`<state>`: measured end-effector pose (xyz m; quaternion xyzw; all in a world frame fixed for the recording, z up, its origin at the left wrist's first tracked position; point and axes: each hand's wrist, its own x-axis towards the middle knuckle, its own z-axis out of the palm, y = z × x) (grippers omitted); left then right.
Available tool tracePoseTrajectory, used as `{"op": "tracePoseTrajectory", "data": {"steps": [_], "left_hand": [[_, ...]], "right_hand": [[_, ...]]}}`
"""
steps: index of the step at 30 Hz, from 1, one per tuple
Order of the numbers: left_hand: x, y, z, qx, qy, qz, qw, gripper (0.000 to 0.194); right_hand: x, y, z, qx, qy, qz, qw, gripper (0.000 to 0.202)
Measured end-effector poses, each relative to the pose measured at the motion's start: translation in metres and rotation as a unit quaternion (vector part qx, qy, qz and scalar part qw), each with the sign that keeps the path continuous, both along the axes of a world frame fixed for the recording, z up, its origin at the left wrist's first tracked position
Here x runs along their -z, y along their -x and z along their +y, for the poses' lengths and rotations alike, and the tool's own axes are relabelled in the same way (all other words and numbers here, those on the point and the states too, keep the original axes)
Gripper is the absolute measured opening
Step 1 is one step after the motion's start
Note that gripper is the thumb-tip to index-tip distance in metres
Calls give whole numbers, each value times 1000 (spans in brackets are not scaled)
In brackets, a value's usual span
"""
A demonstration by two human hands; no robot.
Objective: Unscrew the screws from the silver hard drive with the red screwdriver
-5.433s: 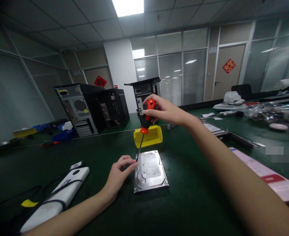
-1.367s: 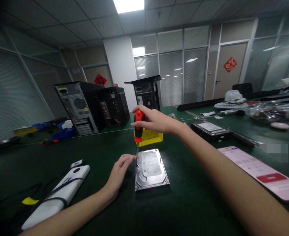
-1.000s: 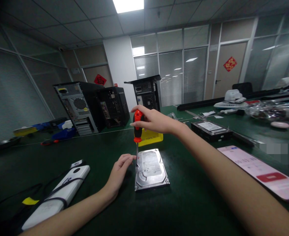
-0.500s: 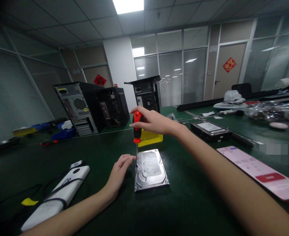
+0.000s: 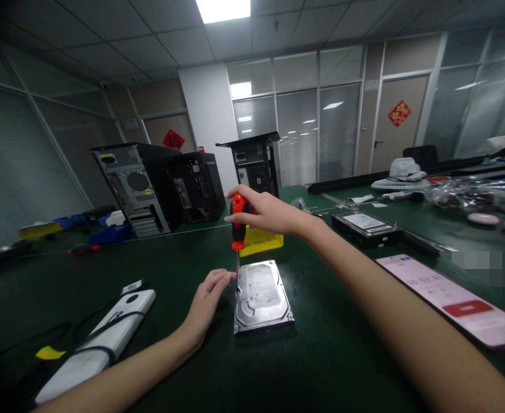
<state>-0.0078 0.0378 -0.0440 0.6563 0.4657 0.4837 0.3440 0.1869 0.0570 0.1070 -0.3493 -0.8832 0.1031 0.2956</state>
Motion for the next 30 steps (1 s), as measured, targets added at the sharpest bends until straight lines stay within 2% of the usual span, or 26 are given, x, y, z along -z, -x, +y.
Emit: {"op": "tracePoseTrajectory", "data": {"steps": [30], "left_hand": [[-2, -2, -1, -18, 3, -10, 1000, 31]], "right_hand": [[-1, 4, -3, -2, -3, -5, 1000, 48]]}}
